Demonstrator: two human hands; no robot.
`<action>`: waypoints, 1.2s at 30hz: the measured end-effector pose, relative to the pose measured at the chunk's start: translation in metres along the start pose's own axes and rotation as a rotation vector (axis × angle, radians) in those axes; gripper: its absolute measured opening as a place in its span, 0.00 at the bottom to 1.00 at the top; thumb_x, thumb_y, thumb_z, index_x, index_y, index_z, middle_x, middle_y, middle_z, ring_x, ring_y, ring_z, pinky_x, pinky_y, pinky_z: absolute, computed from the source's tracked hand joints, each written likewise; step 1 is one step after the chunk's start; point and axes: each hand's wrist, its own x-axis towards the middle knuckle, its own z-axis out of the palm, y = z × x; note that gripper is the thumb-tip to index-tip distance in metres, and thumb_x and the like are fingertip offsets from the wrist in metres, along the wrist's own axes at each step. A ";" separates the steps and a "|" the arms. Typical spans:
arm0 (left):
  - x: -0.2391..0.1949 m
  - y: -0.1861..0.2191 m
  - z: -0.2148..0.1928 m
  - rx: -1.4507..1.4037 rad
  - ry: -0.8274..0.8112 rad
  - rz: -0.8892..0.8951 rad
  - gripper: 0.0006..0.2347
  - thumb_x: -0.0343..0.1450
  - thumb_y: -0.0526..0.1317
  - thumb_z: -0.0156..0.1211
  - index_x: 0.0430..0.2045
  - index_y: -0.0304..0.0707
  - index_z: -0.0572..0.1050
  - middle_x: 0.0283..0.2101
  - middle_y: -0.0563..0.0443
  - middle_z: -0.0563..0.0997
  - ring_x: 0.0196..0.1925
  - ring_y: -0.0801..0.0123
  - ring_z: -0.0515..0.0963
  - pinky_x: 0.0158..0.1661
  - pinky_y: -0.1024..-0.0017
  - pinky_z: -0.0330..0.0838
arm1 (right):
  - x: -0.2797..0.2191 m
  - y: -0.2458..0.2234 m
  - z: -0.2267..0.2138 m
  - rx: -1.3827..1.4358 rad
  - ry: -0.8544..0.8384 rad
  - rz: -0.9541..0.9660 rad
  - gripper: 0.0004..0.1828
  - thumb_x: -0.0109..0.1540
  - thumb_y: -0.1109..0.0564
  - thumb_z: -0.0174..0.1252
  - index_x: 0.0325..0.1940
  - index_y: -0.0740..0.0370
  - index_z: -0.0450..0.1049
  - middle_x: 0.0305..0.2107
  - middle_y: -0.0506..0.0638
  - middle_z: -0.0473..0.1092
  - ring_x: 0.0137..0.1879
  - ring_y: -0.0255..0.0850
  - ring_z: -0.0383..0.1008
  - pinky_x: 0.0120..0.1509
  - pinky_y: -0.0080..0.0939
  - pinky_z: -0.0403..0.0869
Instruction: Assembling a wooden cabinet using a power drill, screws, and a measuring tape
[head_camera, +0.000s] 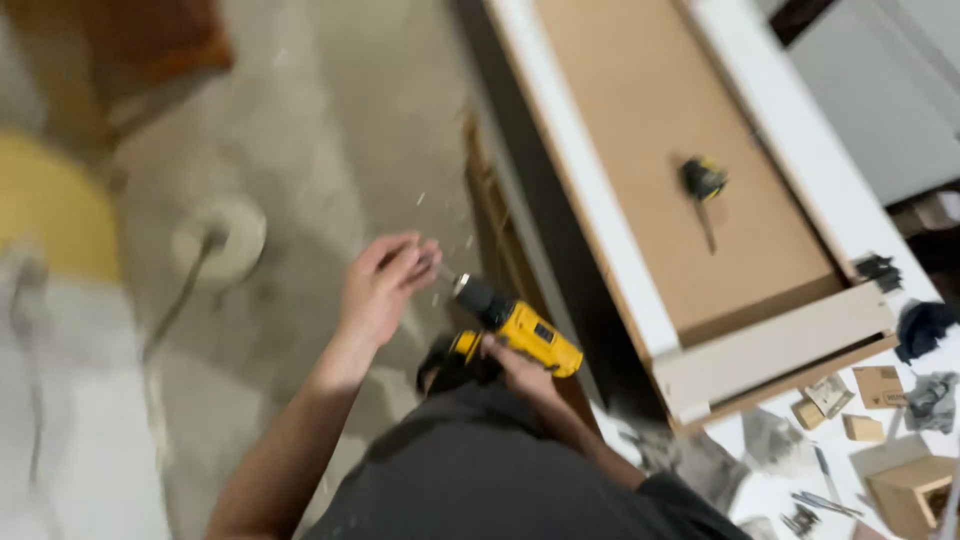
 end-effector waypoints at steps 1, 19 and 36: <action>0.039 0.010 0.001 0.038 -0.094 0.002 0.09 0.73 0.30 0.62 0.46 0.28 0.75 0.45 0.31 0.84 0.46 0.51 0.87 0.45 0.57 0.84 | 0.016 -0.030 0.010 -0.397 0.040 -0.231 0.25 0.64 0.33 0.60 0.63 0.38 0.76 0.48 0.51 0.79 0.61 0.37 0.75 0.75 0.39 0.64; 0.489 0.002 0.101 0.918 -1.691 0.404 0.05 0.73 0.39 0.64 0.38 0.44 0.85 0.37 0.50 0.87 0.41 0.58 0.86 0.46 0.62 0.80 | 0.095 -0.244 0.053 -0.462 0.579 -0.776 0.10 0.51 0.57 0.74 0.35 0.59 0.86 0.29 0.49 0.83 0.36 0.44 0.84 0.43 0.42 0.81; 0.739 -0.164 0.246 0.364 -2.099 0.299 0.01 0.75 0.31 0.67 0.35 0.31 0.82 0.39 0.48 0.82 0.40 0.65 0.80 0.39 0.70 0.74 | 0.309 -0.632 0.106 -0.773 1.032 0.428 0.22 0.54 0.52 0.51 0.50 0.60 0.75 0.35 0.60 0.76 0.40 0.57 0.75 0.37 0.52 0.71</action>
